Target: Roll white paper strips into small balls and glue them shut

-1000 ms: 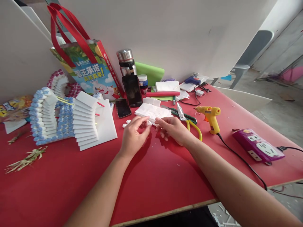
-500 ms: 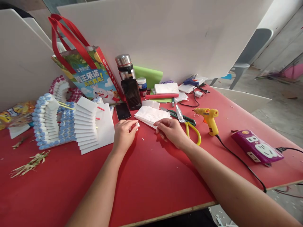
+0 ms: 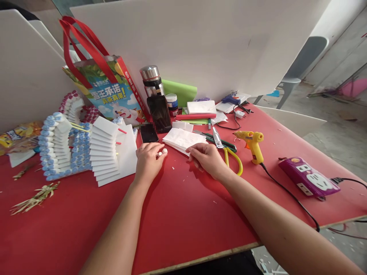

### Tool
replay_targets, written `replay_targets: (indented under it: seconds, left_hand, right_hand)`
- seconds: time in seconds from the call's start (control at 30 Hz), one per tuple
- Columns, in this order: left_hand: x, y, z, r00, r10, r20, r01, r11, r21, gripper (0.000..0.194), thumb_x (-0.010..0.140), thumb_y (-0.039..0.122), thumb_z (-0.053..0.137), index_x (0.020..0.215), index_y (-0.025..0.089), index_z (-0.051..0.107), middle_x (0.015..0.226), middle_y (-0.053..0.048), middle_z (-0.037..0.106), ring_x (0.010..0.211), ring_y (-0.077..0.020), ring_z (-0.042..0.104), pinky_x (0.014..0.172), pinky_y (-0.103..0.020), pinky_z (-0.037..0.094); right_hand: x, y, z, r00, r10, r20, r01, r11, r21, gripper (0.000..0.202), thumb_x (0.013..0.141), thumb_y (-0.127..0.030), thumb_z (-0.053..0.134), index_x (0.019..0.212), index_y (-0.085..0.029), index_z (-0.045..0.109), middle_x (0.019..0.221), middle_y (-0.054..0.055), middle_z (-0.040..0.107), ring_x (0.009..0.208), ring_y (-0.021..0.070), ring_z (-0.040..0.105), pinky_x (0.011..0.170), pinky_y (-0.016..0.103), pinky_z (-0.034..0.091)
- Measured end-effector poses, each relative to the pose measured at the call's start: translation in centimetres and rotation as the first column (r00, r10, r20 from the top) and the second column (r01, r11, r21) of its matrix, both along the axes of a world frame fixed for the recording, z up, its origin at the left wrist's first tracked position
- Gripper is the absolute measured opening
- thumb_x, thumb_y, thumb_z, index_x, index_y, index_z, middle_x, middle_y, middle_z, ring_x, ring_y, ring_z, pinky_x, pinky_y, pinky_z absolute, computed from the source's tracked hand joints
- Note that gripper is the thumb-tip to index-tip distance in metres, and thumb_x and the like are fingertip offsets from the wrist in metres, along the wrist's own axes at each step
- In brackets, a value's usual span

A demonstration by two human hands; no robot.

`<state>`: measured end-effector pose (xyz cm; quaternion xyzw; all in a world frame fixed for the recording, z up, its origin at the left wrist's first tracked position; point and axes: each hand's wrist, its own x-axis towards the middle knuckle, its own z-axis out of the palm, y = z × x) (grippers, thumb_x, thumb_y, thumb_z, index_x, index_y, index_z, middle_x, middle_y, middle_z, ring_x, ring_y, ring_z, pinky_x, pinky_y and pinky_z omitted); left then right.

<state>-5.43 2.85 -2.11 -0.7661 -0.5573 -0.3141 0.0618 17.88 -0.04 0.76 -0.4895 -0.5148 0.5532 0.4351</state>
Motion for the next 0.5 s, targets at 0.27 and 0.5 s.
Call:
replay_targets:
  seconds: [0.27,0.5]
  left_hand:
    - [2.1,-1.2,1.2,0.987,-0.131,0.098,0.112,0.978,0.178,0.022,0.095,0.024,0.058,0.112,0.019,0.072,0.103,-0.009,0.074,0.099,-0.0251,0.064,0.095,-0.042,0.048]
    - [6.5,-3.5,1.2,0.9,-0.375,0.223,0.371,0.927,0.065,0.039,0.1,0.011,0.041,0.132,0.02,0.061,0.113,-0.01,0.063,0.106,-0.0187,0.064,0.091,-0.031,0.052]
  right_hand:
    - [0.1,-0.1,-0.3,0.912,-0.141,0.384,0.007,0.944,0.33,0.03,0.09,-0.034,0.058,0.065,-0.018,0.063,0.059,0.0,0.062,0.054,0.0119,0.049,0.055,0.026,0.037]
    - [2.3,2.2,-1.5,0.711,-0.406,0.575,-0.063,0.777,0.626,0.029,0.088,-0.013,0.055,0.112,-0.017,0.07,0.116,0.01,0.071,0.097,0.0256,0.06,0.091,0.038,0.046]
